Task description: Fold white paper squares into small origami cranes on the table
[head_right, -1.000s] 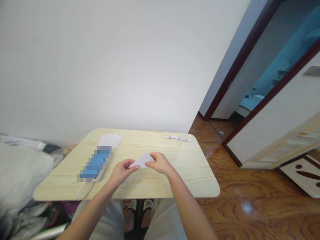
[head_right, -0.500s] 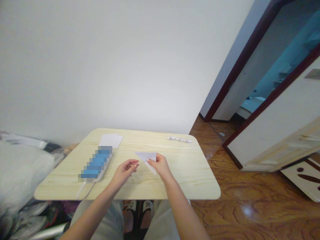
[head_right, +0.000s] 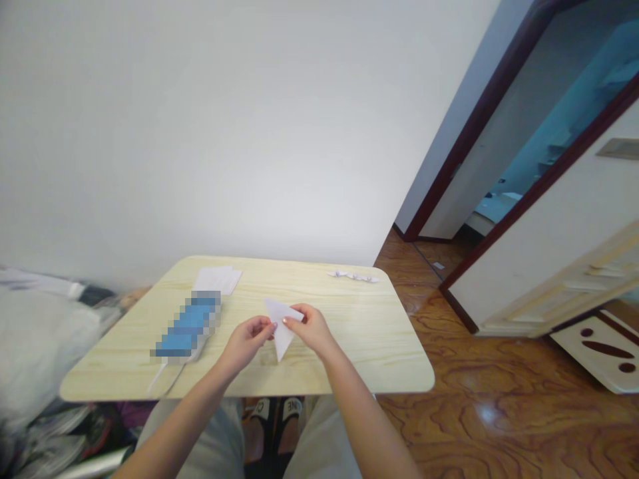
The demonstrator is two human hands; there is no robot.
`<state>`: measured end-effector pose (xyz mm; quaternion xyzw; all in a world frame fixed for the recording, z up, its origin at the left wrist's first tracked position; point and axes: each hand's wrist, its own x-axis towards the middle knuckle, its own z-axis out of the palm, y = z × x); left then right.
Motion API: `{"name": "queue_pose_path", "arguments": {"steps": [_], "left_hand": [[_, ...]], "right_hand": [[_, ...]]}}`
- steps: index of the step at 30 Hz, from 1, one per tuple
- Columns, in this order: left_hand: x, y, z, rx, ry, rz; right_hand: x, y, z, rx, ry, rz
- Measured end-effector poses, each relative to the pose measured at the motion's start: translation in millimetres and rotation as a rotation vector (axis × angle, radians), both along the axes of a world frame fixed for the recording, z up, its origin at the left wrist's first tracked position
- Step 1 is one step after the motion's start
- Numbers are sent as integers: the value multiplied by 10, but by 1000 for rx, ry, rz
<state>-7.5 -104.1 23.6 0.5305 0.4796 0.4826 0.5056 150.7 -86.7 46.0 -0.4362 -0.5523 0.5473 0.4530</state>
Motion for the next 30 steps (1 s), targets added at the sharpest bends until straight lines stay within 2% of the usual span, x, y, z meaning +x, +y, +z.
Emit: {"name": "queue_pose_path", "arguments": {"steps": [4, 8, 13, 19, 24, 30], "left_hand": [[-13, 5, 4, 12, 44, -15], [-40, -13, 56, -104, -17, -74], [-95, -22, 88, -161, -78, -53], [-97, -39, 107, -230, -195, -109], [-55, -53, 86, -245, -204, -100], [-58, -74, 128, -263, -237, -164]], "right_hand": [[12, 58, 51, 85, -133, 34], [42, 90, 51, 186, -229, 13], [103, 53, 64, 398, -229, 163], [145, -5, 49, 617, -398, 133], [165, -58, 45, 747, -484, 145], [195, -74, 35, 866, -602, 178]]}}
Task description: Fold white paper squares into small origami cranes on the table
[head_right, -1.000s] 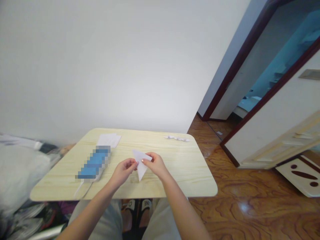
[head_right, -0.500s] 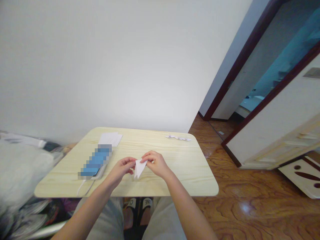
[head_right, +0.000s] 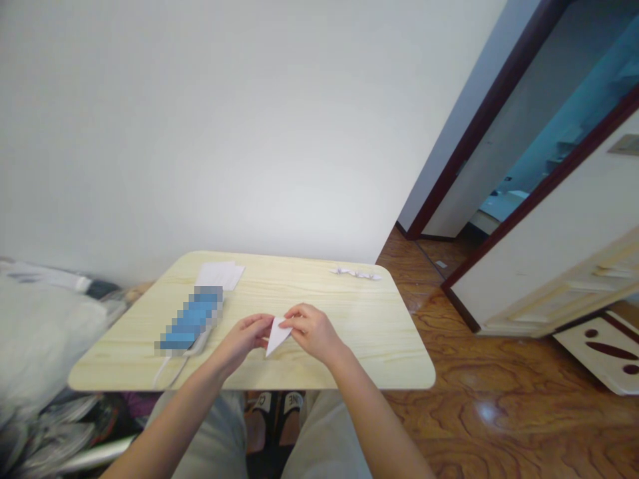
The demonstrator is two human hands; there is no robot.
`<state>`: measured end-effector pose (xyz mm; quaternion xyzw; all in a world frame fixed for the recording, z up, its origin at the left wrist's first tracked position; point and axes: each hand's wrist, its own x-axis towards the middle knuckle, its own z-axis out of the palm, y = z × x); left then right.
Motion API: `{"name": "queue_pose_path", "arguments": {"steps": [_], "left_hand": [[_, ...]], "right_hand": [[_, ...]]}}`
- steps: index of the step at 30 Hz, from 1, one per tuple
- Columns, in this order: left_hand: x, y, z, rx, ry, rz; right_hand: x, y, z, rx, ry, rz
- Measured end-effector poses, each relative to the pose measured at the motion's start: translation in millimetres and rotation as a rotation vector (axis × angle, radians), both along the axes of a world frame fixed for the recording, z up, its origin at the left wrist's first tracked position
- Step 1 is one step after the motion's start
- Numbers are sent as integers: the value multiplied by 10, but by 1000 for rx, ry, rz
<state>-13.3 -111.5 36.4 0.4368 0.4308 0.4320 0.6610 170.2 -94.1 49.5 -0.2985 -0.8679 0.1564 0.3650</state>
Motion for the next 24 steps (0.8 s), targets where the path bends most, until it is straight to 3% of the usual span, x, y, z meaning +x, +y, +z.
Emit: {"name": "queue_pose_path", "arguments": {"steps": [6, 11, 16, 20, 24], "left_hand": [[-38, 16, 1, 84, 115, 54], [-76, 39, -84, 324, 335, 108], [-79, 2, 14, 499, 575, 123], [-49, -32, 107, 581, 658, 53], [-56, -72, 119, 633, 695, 66]], "right_hand": [[12, -25, 0, -15, -63, 2], [44, -31, 86, -224, 46, 18], [60, -3, 175, -451, 99, 127], [-47, -4, 149, -416, 115, -107], [-143, 3, 84, -407, 114, -134]]}}
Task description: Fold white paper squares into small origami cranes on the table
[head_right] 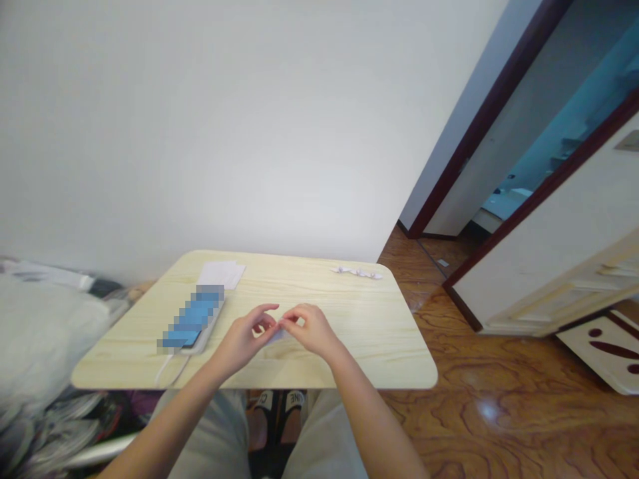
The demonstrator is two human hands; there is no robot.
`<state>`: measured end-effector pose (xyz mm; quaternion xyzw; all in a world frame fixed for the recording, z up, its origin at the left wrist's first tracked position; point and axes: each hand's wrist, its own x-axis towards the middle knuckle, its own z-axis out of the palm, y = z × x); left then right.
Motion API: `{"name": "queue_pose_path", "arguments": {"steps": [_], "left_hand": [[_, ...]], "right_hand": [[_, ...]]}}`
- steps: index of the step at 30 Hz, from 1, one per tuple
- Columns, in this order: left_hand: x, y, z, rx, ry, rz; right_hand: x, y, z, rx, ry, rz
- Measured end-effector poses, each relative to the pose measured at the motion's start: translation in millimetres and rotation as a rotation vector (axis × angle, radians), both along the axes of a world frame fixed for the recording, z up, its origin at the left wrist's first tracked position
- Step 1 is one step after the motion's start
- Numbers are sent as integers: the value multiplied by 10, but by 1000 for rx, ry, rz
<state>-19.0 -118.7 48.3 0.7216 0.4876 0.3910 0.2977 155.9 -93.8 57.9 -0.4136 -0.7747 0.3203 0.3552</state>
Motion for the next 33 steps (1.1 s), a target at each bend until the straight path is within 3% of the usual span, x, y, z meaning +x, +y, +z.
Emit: {"name": "queue_pose_path", "arguments": {"steps": [7, 11, 17, 24, 33], "left_hand": [[-60, -110, -113, -1, -12, 125], [-39, -121, -134, -57, -124, 182], [-40, -91, -169, -146, -261, 167], [-46, -113, -109, -93, -275, 110], [-98, -117, 41, -61, -200, 62]], "right_hand": [[55, 14, -82, -97, 155, -152], [62, -24, -71, -132, 165, -149], [101, -75, -52, -136, 145, -89], [127, -112, -47, -4, 165, -86], [146, -111, 70, 100, -100, -36]]}}
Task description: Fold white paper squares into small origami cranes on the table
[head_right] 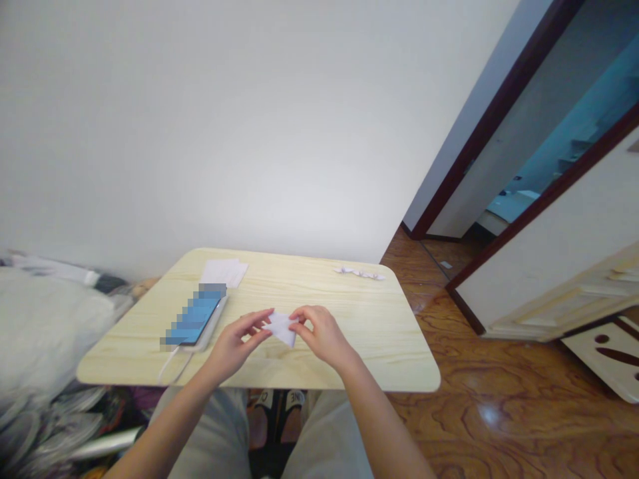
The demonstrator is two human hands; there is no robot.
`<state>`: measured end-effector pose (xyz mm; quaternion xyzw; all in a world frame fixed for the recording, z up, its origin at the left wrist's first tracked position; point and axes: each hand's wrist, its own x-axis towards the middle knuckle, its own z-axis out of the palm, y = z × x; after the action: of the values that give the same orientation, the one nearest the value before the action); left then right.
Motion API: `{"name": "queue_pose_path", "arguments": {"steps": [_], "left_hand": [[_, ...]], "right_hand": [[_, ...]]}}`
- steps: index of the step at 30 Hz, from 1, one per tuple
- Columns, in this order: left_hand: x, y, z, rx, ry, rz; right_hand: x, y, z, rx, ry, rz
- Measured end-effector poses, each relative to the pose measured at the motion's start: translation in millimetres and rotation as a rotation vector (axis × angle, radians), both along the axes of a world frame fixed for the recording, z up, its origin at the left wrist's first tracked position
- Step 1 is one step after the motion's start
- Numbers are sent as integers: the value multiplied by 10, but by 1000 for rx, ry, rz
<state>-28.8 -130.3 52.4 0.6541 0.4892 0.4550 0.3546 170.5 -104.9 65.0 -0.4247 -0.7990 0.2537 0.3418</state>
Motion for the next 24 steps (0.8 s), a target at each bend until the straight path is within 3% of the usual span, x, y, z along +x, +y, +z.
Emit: {"name": "queue_pose_path", "arguments": {"steps": [5, 10, 15, 20, 24], "left_hand": [[-55, 7, 36, 31, 56, -91], [-68, 24, -1, 28, 65, -47], [-78, 34, 1, 36, 18, -88], [-76, 59, 12, -12, -5, -62], [-72, 68, -7, -14, 27, -25]], "right_hand": [[-7, 17, 23, 6, -58, 21], [-14, -3, 75, -77, -62, 85], [-1, -23, 112, -160, -50, 156], [0, -29, 134, -117, -69, 208], [-6, -39, 131, -94, -111, 169]]}}
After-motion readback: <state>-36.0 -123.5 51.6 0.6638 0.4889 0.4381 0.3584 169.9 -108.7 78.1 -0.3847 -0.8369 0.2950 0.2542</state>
